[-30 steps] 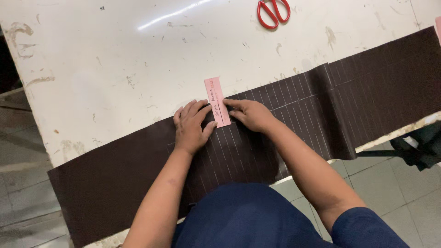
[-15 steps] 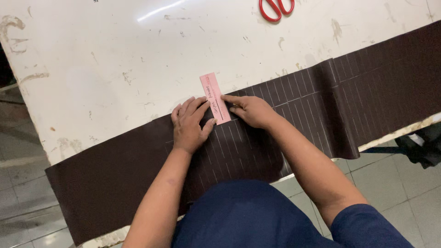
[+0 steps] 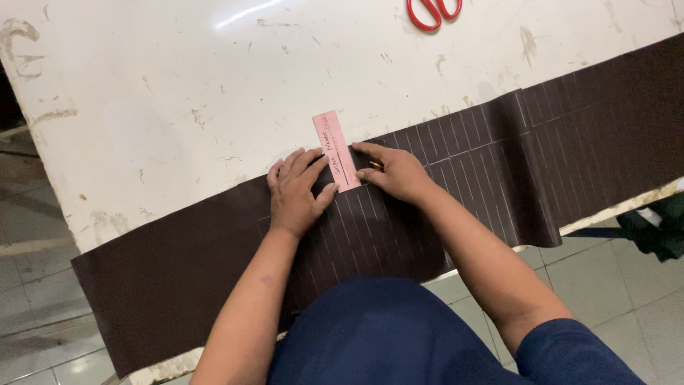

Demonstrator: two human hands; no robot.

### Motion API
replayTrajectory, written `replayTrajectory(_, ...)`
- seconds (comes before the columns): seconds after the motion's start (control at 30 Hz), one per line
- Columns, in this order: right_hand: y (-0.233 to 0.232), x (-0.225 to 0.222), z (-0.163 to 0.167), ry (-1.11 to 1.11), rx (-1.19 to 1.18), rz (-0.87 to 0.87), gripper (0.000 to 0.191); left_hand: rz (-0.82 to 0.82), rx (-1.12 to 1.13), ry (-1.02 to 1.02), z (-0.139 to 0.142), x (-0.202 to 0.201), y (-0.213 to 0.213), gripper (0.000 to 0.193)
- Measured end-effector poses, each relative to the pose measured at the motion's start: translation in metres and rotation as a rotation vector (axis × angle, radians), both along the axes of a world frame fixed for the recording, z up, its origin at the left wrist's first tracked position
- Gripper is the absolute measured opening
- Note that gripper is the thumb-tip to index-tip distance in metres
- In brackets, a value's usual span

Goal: The person uses a pink ruler and a yellow marking tool to draw parallel lines on a large piece of dark brown fabric laid on a white table. The person repeatedly repositions the ruler and draws lines across the fabric surface.

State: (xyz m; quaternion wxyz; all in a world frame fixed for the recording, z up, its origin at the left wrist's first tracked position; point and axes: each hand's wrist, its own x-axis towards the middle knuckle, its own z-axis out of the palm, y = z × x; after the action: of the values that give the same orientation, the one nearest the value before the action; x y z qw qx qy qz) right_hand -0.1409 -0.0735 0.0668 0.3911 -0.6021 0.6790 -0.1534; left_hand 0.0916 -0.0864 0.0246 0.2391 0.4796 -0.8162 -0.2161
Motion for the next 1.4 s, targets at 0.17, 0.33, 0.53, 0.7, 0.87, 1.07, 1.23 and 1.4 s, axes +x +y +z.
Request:
replayTrajectory(0.17, 0.014, 0.001, -0.010, -0.006, -0.141, -0.018, 0.052, 0.006, -0.004, 0.007, -0.002, 0.000, 0.001, 0.051)
replayTrajectory(0.33, 0.018, 0.002, -0.017, 0.087, -0.201, 0.022, 0.043, 0.001, -0.014, -0.011, -0.003, 0.000, 0.001, 0.052)
replayTrajectory(0.53, 0.019, 0.004, -0.015, 0.139, -0.171, 0.029, 0.042, -0.005, -0.010, -0.030, -0.002, 0.000, 0.000, 0.053)
replayTrajectory(0.7, 0.020, 0.002, -0.016, 0.150, -0.191, 0.056, 0.039, 0.001, -0.029, -0.004, 0.000, 0.000, 0.001, 0.053)
replayTrajectory(0.87, 0.017, -0.004, -0.014, 0.103, -0.161, 0.106, 0.043, -0.019, -0.053, -0.040, 0.000, -0.002, 0.002, 0.041)
replayTrajectory(1.07, 0.017, -0.002, -0.009, 0.133, -0.112, 0.108, 0.049, -0.027, -0.034, -0.021, 0.001, -0.001, 0.002, 0.038)
replayTrajectory(1.23, 0.021, -0.002, -0.014, 0.092, -0.203, 0.110, 0.044, -0.027, -0.011, -0.025, 0.003, -0.001, 0.001, 0.038)
replayTrajectory(1.4, 0.040, -0.005, -0.014, -0.141, -0.457, 0.071, 0.022, -0.028, 0.014, -0.032, 0.003, -0.002, 0.001, 0.039)
